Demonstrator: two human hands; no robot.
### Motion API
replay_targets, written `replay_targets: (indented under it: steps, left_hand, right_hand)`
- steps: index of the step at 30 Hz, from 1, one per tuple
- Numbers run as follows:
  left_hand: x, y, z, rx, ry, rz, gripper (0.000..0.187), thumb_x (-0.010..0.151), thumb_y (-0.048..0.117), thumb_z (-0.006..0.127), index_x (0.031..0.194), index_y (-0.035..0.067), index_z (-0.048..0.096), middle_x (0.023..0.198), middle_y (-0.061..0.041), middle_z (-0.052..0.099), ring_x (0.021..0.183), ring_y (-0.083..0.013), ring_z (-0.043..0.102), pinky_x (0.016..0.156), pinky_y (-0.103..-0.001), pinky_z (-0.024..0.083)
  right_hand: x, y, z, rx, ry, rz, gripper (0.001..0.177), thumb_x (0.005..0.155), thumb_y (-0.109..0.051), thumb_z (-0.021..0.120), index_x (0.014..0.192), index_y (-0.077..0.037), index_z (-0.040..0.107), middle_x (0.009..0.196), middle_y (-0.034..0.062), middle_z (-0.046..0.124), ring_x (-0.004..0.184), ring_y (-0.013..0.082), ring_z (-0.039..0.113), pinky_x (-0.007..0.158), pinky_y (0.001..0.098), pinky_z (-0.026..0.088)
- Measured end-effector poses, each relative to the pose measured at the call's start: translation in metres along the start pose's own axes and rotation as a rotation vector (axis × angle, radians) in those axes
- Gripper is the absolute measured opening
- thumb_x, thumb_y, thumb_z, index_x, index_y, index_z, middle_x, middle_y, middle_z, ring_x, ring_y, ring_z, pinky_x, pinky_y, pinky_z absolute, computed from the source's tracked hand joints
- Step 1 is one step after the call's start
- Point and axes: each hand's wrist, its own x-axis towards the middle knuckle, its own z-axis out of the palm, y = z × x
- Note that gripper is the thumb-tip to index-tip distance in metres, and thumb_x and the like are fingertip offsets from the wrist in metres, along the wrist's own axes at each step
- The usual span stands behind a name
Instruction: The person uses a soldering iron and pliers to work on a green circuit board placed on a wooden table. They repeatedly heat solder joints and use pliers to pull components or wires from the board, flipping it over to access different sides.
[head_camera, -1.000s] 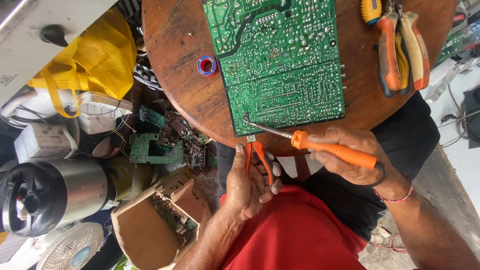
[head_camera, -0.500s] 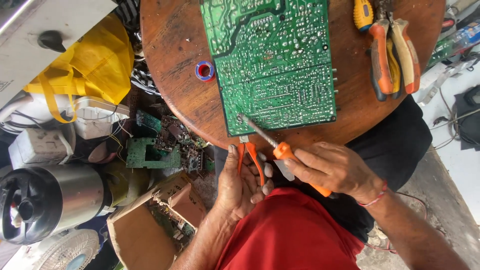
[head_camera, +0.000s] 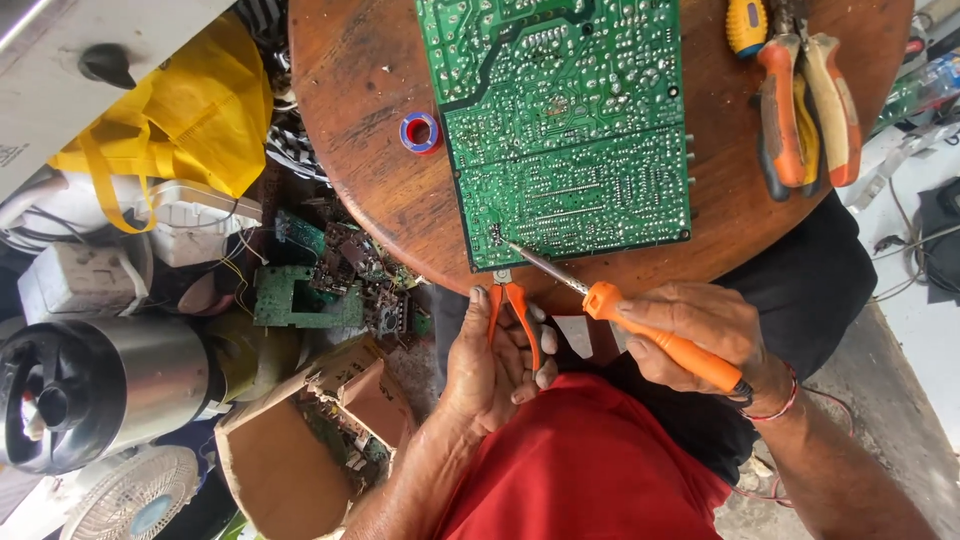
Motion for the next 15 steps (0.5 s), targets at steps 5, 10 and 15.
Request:
replay_targets:
  steps: [5,10,15]
  left_hand:
    - [0.000,0.001,0.001,0.011,0.006,-0.014,0.074,0.105,0.068,0.032,0.112,-0.001,0.058,0.081,-0.027,0.067,0.054,-0.0361,0.068,0.026,-0.024,0.041]
    - [0.001,0.002,-0.001,0.013,0.003,-0.017,0.074,0.105,0.068,0.031,0.111,0.000,0.059,0.081,-0.027,0.067,0.055,-0.0365,0.068,0.025,-0.024,0.041]
    - [0.002,0.007,-0.006,0.012,0.007,-0.019,0.074,0.105,0.069,0.032,0.112,0.000,0.059,0.081,-0.026,0.067,0.054,-0.0371,0.068,0.025,-0.024,0.041]
  right_hand:
    - [0.012,-0.008,-0.002,0.045,-0.014,0.101,0.019,0.083,-0.011,0.074,0.093,0.006,0.077,0.078,0.0163,0.075,0.055,0.0252,0.073,0.053,0.0336,0.060]
    - [0.009,0.000,-0.009,0.114,-0.034,0.282,0.024,0.086,-0.010,0.070,0.102,0.007,0.075,0.077,0.0136,0.075,0.055,0.0187,0.072,0.051,0.0308,0.059]
    - [0.041,-0.015,-0.008,0.164,-0.115,0.170,0.027,0.087,-0.002,0.067,0.111,0.011,0.069,0.074,0.0193,0.071,0.053,0.0216,0.071,0.050,0.0311,0.061]
